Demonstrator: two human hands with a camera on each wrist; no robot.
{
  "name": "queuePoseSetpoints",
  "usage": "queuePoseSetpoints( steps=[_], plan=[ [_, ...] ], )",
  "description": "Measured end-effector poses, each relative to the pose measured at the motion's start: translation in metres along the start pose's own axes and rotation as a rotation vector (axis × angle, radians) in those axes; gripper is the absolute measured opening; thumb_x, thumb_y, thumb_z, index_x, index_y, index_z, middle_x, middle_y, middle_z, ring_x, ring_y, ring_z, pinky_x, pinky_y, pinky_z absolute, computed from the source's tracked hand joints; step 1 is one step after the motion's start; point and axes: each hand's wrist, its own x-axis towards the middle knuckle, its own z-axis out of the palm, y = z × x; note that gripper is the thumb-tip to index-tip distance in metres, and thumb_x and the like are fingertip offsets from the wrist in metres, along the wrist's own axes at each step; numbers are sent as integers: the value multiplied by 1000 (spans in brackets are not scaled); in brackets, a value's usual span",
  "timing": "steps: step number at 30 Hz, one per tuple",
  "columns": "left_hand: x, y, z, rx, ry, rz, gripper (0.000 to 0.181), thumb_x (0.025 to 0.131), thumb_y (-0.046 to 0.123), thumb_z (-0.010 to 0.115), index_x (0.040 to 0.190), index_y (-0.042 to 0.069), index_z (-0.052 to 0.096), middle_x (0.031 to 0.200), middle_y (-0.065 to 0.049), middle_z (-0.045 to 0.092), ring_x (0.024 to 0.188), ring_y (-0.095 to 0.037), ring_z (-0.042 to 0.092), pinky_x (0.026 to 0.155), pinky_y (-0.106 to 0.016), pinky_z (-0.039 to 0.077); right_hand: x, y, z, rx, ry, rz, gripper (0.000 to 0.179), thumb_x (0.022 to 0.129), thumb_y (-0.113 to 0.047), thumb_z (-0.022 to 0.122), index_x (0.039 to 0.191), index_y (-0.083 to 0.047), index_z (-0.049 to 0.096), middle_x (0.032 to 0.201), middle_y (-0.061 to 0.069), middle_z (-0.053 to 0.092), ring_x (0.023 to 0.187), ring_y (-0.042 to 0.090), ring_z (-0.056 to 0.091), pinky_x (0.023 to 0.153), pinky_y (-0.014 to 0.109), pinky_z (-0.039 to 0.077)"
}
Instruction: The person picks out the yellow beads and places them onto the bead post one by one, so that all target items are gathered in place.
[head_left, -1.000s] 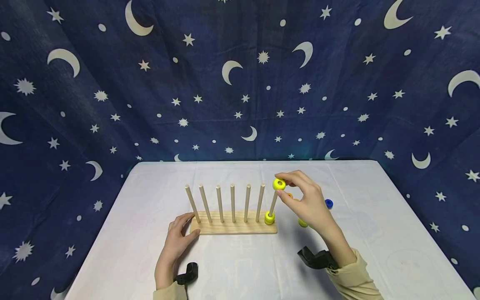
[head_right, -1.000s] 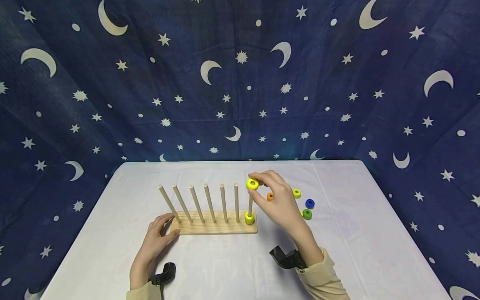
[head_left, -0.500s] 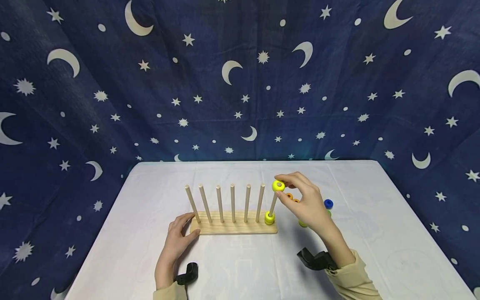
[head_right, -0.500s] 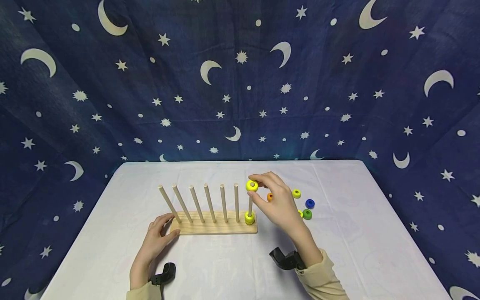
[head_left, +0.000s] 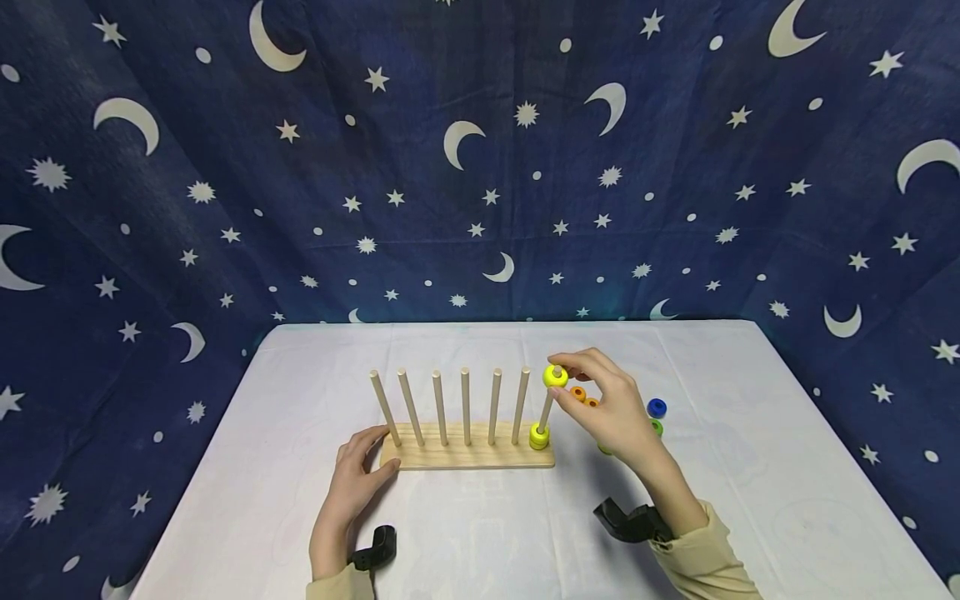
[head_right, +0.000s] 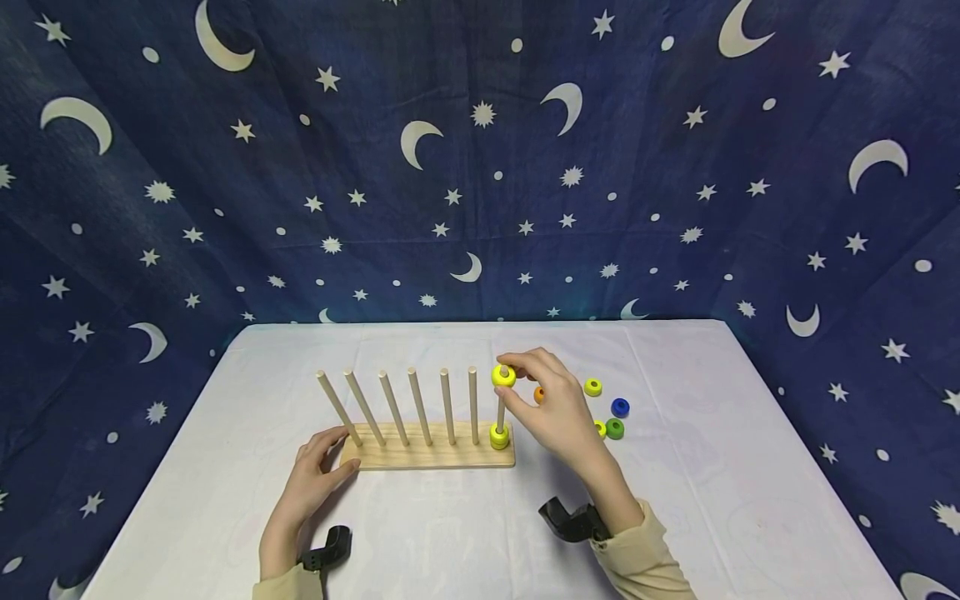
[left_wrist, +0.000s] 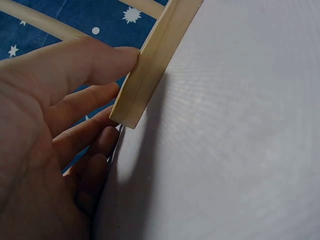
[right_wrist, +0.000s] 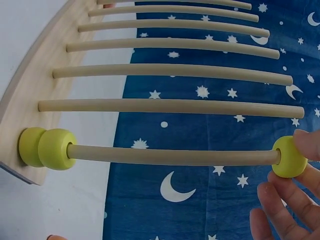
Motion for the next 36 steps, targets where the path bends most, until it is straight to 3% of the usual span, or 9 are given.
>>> queuePoseSetpoints(
  steps=[14,36],
  plan=[
    [0,0,1,0,4,7,57,82,13,71,136,9,53,144,-12,46,131,-30,34,108,-54,33,-2,-1,2,-19,-26,61,37,79,-9,76,115,-17,67,101,-9,64,92,9,57,75,22,49],
    [1,0,0,-21,-1,1,57,82,13,71,136,10,52,145,-12,45,133,-30,33,109,-56,31,-8,8,-1,-65,-43,65,34,80,-12,76,113,-16,68,103,-4,67,95,11,60,78,28,50]
  ],
)
